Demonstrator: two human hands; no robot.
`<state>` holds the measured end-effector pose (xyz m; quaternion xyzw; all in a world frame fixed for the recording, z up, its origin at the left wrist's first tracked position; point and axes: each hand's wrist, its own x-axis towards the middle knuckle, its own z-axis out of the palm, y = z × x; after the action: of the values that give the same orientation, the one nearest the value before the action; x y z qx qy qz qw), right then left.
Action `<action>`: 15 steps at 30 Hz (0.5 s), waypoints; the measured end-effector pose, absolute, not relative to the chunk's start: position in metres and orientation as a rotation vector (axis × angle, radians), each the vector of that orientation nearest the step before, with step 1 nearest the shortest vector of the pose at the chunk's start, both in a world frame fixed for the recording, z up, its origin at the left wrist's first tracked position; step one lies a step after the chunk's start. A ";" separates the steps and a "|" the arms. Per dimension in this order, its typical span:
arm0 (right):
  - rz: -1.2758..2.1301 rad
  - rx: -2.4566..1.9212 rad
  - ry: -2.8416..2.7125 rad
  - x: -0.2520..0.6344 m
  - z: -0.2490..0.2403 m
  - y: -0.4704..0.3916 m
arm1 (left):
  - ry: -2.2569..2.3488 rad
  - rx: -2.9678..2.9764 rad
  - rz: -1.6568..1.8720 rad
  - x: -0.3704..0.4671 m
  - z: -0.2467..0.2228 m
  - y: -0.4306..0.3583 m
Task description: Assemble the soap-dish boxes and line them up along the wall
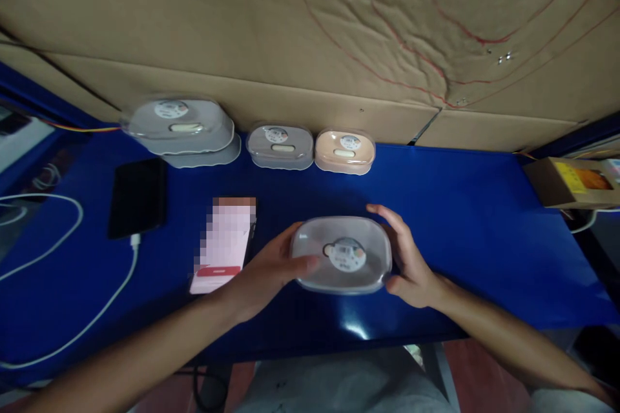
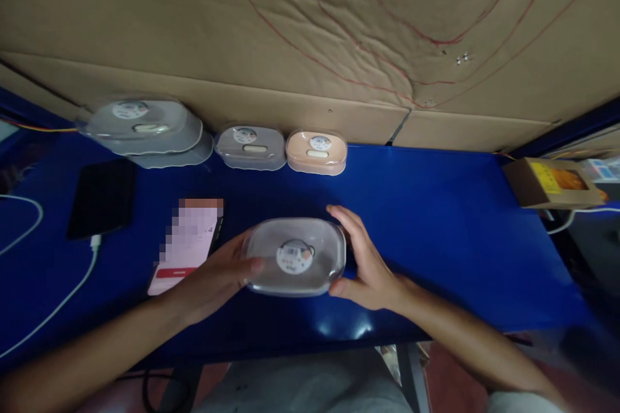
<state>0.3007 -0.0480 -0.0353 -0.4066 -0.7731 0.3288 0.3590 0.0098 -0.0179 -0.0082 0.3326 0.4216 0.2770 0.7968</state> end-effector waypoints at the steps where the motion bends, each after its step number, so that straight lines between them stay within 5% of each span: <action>1: 0.820 -1.043 -2.038 0.301 -0.035 -0.046 | 0.885 0.645 0.571 0.010 -0.009 -0.016; 15: 0.891 -1.139 -2.052 0.323 -0.031 -0.011 | 0.848 0.455 0.600 0.009 -0.010 -0.001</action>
<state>0.3233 -0.0112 -0.0306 -0.4313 -0.7772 0.3372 0.3103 0.0092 -0.0006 -0.0100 0.2157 0.4014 0.2843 0.8435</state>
